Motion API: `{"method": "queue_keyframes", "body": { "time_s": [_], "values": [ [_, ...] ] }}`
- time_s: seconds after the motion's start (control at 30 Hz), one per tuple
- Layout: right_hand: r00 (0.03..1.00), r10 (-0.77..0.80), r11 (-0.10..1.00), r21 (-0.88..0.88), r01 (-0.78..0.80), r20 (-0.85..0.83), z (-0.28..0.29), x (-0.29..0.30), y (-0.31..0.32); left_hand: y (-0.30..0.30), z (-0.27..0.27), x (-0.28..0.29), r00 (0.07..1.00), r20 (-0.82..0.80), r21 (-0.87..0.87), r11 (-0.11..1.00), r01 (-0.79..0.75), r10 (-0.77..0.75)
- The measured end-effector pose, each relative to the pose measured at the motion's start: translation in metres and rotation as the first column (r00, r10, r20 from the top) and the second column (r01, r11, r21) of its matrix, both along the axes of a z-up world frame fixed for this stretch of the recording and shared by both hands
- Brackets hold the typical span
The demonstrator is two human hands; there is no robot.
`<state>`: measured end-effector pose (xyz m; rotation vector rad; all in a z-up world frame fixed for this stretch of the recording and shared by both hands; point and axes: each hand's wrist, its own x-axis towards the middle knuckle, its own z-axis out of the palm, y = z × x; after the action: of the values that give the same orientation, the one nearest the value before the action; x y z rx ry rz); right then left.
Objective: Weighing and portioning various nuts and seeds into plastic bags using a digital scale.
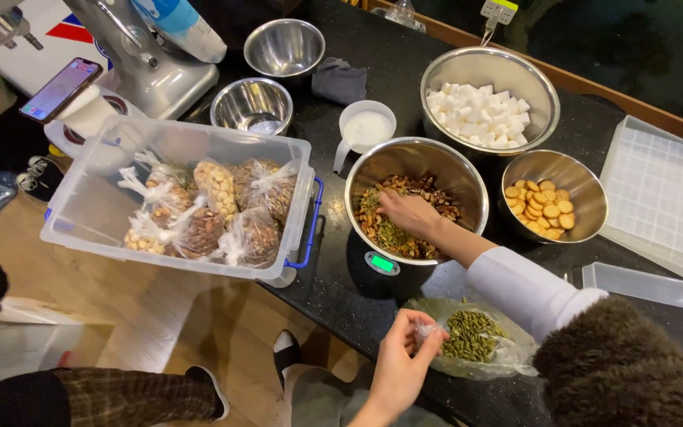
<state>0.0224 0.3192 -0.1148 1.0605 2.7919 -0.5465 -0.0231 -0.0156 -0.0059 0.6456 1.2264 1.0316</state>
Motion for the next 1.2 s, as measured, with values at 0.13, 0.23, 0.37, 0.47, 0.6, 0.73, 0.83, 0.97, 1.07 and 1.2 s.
{"method": "queue_keyframes", "body": {
  "time_s": [0.13, 0.23, 0.37, 0.47, 0.6, 0.73, 0.83, 0.97, 1.07, 1.2],
  "values": [
    [0.923, -0.341, 0.926, -0.231, 0.298, -0.178, 0.023, 0.003, 0.008, 0.010, 0.005, -0.015, 0.999, 0.037, -0.020, 0.999, 0.034, -0.033],
    [0.645, -0.707, 0.487, -0.861, 0.148, -0.290, 0.078, 0.023, -0.015, 0.019, -0.005, -0.021, 0.998, 0.044, 0.033, 0.998, 0.047, -0.048],
    [0.411, -0.900, 0.043, -0.969, -0.243, -0.143, 0.076, 0.060, -0.021, 0.029, -0.011, -0.021, 0.997, 0.062, 0.087, 0.996, 0.036, -0.041],
    [0.331, -0.938, -0.090, -0.847, -0.524, -0.105, 0.072, 0.073, -0.028, 0.034, -0.006, -0.019, 0.998, 0.032, 0.070, 0.996, 0.051, -0.054],
    [0.217, -0.974, -0.027, -0.913, -0.406, -0.068, 0.067, 0.076, -0.028, 0.039, -0.006, -0.009, 0.999, 0.032, 0.090, 0.996, 0.015, -0.018],
    [0.289, -0.955, -0.051, -0.920, -0.388, -0.069, 0.108, 0.099, -0.058, 0.038, -0.002, -0.001, 1.000, 0.019, 0.127, 0.992, -0.024, 0.021],
    [0.486, -0.835, 0.328, -0.943, 0.062, -0.258, 0.166, 0.138, -0.138, 0.031, -0.001, 0.010, 0.988, 0.065, 0.083, 0.986, -0.142, 0.137],
    [0.773, -0.632, 0.206, -0.972, 0.113, -0.045, 0.080, 0.181, -0.202, 0.011, -0.001, 0.027, 0.972, 0.106, 0.115, 0.969, -0.220, 0.208],
    [0.869, -0.493, 0.590, -0.718, 0.369, 0.042, 0.011, 0.178, -0.220, -0.001, -0.003, 0.038, 0.970, 0.149, 0.130, 0.968, -0.214, 0.194],
    [0.996, -0.086, 0.950, -0.301, 0.088, 0.018, 0.039, 0.172, -0.238, -0.003, 0.003, 0.032, 0.968, 0.131, 0.129, 0.964, -0.233, 0.216]
  ]
}}
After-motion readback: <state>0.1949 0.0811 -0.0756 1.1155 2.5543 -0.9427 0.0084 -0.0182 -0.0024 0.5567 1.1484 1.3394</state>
